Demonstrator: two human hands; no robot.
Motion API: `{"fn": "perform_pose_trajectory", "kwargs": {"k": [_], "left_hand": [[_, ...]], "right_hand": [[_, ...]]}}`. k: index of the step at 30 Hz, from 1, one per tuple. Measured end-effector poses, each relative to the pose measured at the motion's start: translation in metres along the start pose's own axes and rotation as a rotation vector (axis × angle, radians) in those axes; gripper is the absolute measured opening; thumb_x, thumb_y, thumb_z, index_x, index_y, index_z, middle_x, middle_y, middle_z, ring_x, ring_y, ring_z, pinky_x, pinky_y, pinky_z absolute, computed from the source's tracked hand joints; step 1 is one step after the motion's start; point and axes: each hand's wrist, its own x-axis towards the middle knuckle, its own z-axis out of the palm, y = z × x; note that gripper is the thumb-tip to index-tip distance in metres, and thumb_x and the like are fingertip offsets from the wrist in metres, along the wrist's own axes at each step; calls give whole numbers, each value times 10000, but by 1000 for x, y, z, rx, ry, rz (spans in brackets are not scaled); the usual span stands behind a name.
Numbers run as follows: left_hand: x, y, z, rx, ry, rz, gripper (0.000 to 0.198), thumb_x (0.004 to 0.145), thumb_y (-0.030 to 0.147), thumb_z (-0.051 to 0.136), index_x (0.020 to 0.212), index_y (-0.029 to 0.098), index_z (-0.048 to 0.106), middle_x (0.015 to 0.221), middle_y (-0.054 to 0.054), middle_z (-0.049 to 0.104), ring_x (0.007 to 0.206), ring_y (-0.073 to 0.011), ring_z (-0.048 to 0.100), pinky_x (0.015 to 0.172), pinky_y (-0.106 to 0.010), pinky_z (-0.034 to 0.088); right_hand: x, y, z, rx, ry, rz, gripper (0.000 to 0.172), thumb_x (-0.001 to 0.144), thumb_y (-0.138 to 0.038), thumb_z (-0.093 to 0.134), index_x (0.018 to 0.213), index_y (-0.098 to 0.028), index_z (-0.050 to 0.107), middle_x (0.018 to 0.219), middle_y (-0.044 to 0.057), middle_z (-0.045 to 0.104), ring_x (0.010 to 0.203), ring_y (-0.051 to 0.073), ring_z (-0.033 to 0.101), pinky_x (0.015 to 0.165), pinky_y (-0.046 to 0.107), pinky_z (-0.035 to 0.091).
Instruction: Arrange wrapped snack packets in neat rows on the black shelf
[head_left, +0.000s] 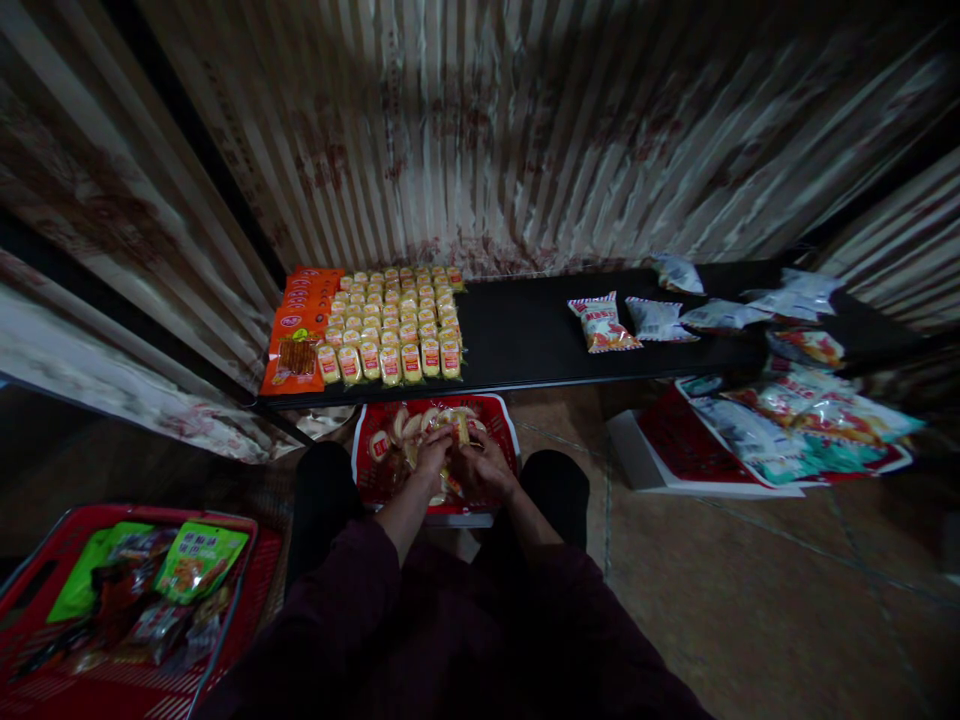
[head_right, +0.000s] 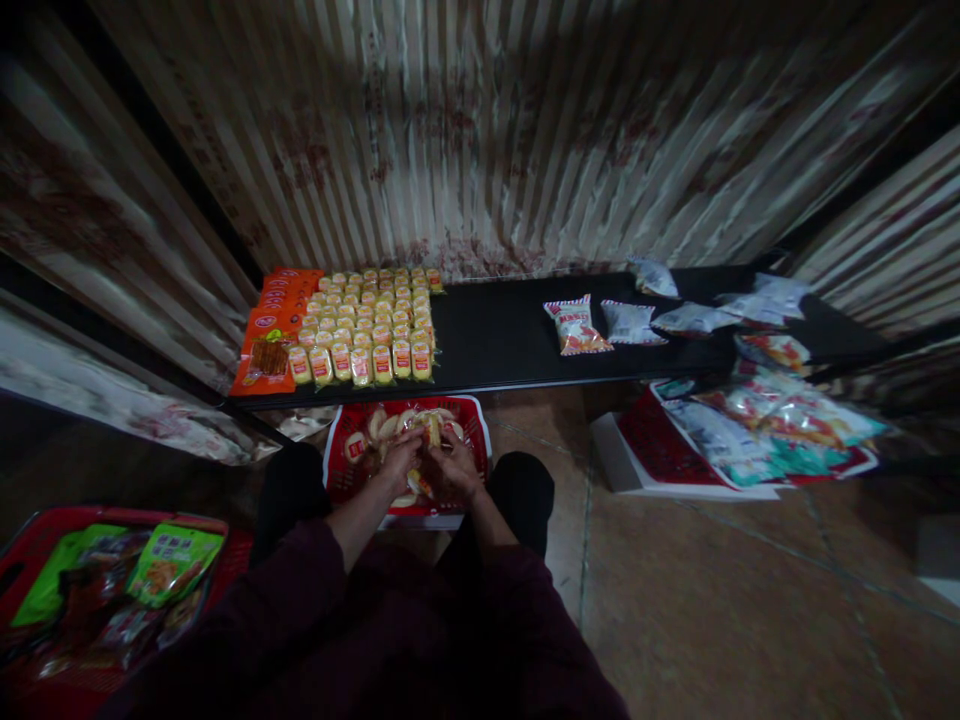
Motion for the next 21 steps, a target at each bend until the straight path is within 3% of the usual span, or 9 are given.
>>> {"fn": "perform_pose_trajectory", "kwargs": {"k": [6,11,21], "left_hand": [[1,-2,2,-4,-1,44,383,629,131,654,999,199,727,859,-30,714,659,-93,587,608,-200,429],[4,-4,2,-74,-16,70,435,572,101,682,999,178,714,788,-24,701,615,-95,585,596,-211,440],[5,-8,-2,-52,-23,86,413,581,89,689,986,170,715,809,-39,705,606,-91,580,558,-192,429]], "right_hand": [[-7,-14,2,149,-3,45,523,652,-361,665,1156,-237,604,973,52,707,929,241,655,868,387,516],[-9,-11,1,146,19,63,535,666,-371,654,1182,-240,603,906,36,710,860,235,657,856,401,510],[-4,1,3,216,61,65,520,601,-430,725,1078,-232,662,1084,73,699,1023,283,631,930,465,485]]}}
